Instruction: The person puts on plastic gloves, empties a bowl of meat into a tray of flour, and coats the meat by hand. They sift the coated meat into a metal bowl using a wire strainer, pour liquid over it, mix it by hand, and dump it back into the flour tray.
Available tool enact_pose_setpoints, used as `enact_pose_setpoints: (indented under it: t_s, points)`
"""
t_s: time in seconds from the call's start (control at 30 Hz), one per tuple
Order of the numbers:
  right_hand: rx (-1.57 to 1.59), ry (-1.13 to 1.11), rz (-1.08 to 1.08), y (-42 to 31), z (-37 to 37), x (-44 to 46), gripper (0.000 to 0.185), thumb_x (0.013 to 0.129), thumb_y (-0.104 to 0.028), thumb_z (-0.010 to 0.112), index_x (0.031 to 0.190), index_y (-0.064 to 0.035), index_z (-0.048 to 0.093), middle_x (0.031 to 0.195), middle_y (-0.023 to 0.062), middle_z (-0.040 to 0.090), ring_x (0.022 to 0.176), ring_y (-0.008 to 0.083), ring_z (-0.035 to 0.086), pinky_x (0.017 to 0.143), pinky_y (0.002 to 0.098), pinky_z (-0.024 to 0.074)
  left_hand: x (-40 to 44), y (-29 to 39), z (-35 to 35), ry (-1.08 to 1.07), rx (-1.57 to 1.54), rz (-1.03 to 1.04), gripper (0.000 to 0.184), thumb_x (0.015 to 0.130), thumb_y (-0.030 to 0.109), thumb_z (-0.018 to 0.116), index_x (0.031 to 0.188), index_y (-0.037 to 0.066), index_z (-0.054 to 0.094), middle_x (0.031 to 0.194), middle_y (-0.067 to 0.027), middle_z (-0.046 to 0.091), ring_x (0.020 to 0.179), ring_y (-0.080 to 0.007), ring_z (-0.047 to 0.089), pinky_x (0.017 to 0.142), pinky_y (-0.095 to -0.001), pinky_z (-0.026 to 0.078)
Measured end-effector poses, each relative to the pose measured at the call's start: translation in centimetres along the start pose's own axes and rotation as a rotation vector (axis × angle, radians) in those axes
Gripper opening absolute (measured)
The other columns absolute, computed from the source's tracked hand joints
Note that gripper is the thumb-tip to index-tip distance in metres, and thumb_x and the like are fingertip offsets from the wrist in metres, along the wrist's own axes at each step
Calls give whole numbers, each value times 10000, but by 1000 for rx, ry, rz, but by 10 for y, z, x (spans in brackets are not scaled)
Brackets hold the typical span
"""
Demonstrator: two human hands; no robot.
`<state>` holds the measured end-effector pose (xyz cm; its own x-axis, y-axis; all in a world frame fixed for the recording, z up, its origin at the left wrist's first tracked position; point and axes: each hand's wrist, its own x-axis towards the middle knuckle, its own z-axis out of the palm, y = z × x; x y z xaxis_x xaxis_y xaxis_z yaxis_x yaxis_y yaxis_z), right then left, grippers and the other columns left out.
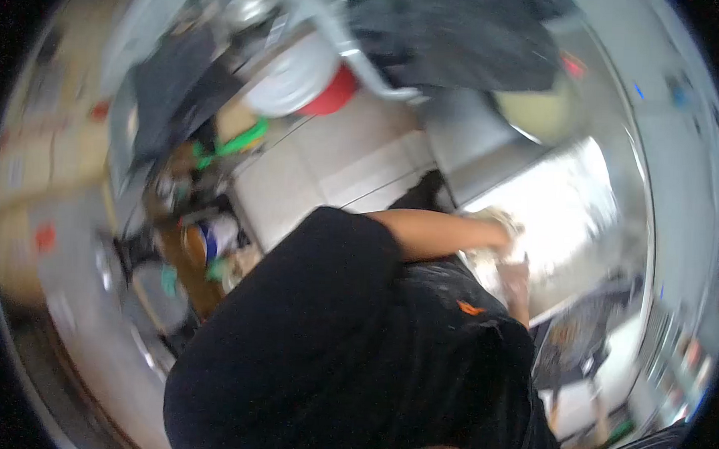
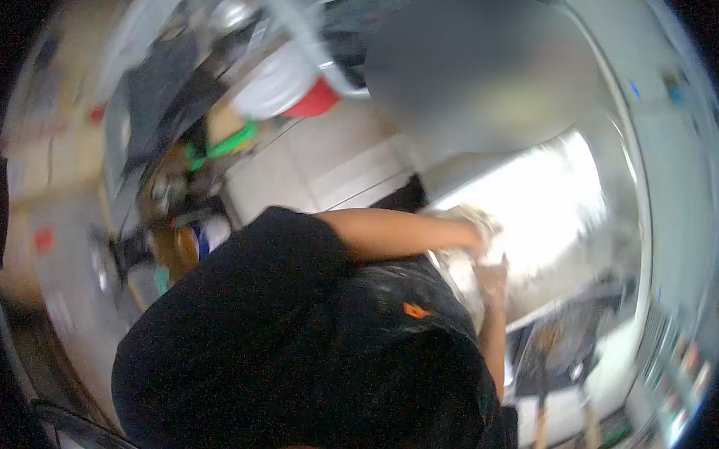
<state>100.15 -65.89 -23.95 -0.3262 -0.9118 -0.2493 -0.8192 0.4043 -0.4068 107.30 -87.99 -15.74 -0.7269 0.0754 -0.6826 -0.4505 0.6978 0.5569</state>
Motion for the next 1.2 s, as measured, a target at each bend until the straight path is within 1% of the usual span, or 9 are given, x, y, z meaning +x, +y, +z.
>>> enact_pose_setpoints:
  t_s: [0.13,0.17,0.27,0.4,0.53,0.63,0.83,0.9,1.2]
  points:
    - [71,185,100,-14,-2,-3,615,799,-219,680,1261,76,401,1004,186,649,905,264,618,863,364,499,-26,9,-28,42,-46,3,452,780,265,577,1121,-31,598,1097,-250,609,1016,-337,606,911,-424,468]
    - [-727,402,10,-15,-14,-14,586,807,-230,666,1239,79,419,1012,184,647,913,260,619,861,364,500,-44,22,-46,50,-99,-44,460,751,317,611,1069,-14,638,1012,-244,647,950,-352,637,859,-433,497]
    - [153,136,331,-55,-82,-15,611,815,-320,635,1238,78,444,1083,217,604,1001,298,572,890,394,468,-55,40,-66,35,-40,-60,444,848,343,521,955,-77,615,943,-273,639,837,-315,638,788,-430,525]
    - [670,-53,667,-95,-192,-13,669,825,-440,593,1236,76,477,1176,261,547,1119,349,511,929,433,425,-58,49,-88,-12,122,-32,604,823,470,540,1026,-95,604,1058,-268,618,912,-367,627,869,-426,493]
    - [300,-419,640,-73,-161,3,753,808,-526,583,1280,47,460,1281,296,466,1245,384,410,1016,453,341,-45,17,-59,-97,383,22,812,794,500,571,1392,7,328,1448,-267,269,1300,-381,355,1070,-399,338]
    - [103,-75,698,-124,-113,-9,734,770,-430,597,1339,-7,410,1321,288,454,1306,401,337,1136,421,180,-60,31,-42,-198,337,-119,967,782,476,613,1497,146,53,1527,-232,77,1416,-371,98,1147,-420,189]
    - [281,-489,210,-85,-52,22,666,709,-215,610,1286,80,459,1090,327,585,1104,344,562,1060,392,322,-23,-9,-4,-236,355,-96,633,805,425,609,1315,74,481,1336,-289,419,1222,-371,452,1012,-409,396]
    - [757,114,532,-92,-52,9,585,735,-276,646,1172,98,541,934,307,631,994,368,600,957,420,415,-42,10,-27,-177,250,-212,554,810,430,593,1201,40,565,1157,-277,552,1045,-367,573,901,-418,468]
    - [646,-47,370,-84,-139,-14,628,912,-546,382,1137,6,579,1064,266,597,977,378,587,853,441,442,-64,40,-72,-13,188,152,472,805,349,592,1111,-11,579,865,-265,626,827,-390,619,804,-436,495]
